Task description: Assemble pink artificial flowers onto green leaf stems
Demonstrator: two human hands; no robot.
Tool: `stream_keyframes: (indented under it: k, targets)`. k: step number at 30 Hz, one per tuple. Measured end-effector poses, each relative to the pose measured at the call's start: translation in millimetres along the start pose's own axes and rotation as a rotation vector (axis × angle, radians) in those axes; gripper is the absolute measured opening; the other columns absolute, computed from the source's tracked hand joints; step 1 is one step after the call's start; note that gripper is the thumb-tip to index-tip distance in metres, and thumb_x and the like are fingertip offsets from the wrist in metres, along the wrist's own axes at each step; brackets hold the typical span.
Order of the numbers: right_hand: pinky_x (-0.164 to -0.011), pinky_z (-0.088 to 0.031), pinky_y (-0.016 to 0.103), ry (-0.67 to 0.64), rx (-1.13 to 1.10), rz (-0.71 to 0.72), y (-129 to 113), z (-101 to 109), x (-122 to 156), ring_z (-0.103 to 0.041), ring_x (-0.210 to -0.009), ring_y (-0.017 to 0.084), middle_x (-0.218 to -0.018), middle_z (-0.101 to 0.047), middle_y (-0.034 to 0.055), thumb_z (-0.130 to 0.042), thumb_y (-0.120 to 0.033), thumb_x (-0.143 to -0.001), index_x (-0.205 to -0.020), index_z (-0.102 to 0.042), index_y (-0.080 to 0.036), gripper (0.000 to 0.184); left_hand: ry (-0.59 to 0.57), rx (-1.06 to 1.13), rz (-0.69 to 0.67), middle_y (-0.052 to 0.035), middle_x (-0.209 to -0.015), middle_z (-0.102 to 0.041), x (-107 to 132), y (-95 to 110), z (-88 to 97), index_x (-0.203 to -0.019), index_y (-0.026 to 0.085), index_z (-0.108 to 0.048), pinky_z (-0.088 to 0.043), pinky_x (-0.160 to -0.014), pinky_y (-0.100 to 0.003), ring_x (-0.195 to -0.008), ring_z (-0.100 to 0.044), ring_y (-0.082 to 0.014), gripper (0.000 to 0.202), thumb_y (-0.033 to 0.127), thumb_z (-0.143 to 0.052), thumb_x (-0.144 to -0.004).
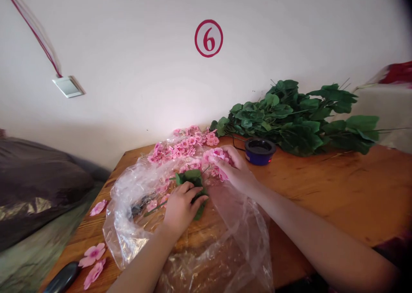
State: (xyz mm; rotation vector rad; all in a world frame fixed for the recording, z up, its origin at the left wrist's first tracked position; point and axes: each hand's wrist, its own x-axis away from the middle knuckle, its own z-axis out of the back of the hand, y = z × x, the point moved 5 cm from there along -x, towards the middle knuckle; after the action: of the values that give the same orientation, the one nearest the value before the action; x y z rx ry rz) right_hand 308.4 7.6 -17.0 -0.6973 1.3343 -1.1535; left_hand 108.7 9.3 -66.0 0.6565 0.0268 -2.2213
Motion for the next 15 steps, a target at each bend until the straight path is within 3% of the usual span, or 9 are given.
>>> stream_keyframes:
  k: [4,11,15]
  targets:
    - [-0.061,-0.045,0.027,-0.011,0.009,0.101,-11,-3,4,-0.055,-0.071,0.016,-0.083,-0.057,0.0016,-0.056,-0.051,-0.09,-0.097,-0.056,-0.027,0.025,0.025,-0.125,-0.069,-0.0093,-0.104,-0.068,0,3,3.7,-0.109,0.021,-0.072,-0.05,-0.087,-0.042,-0.096,-0.06,-0.0258,0.026,0.035,-0.058,-0.092]
    - [-0.066,-0.047,0.029,-0.061,0.062,0.119,-15,-8,6,-0.059,-0.085,0.02,-0.096,-0.061,0.0047,-0.053,-0.049,-0.092,-0.105,-0.058,-0.027,0.025,0.186,-0.111,0.024,-0.0124,-0.122,-0.062,1,-1,15.9,-0.124,0.018,-0.062,-0.047,-0.097,-0.046,-0.111,-0.056,-0.0287,0.035,0.032,-0.056,-0.092]
    - [-0.08,-0.047,0.031,-0.052,0.132,0.136,-19,-7,8,-0.06,-0.095,0.021,-0.099,-0.063,0.0036,-0.052,-0.049,-0.093,-0.105,-0.059,-0.028,0.025,0.078,-0.141,-0.023,-0.0089,-0.105,-0.069,-1,-5,14.9,-0.115,0.02,-0.068,-0.048,-0.09,-0.044,-0.099,-0.058,-0.027,0.028,0.031,-0.056,-0.093]
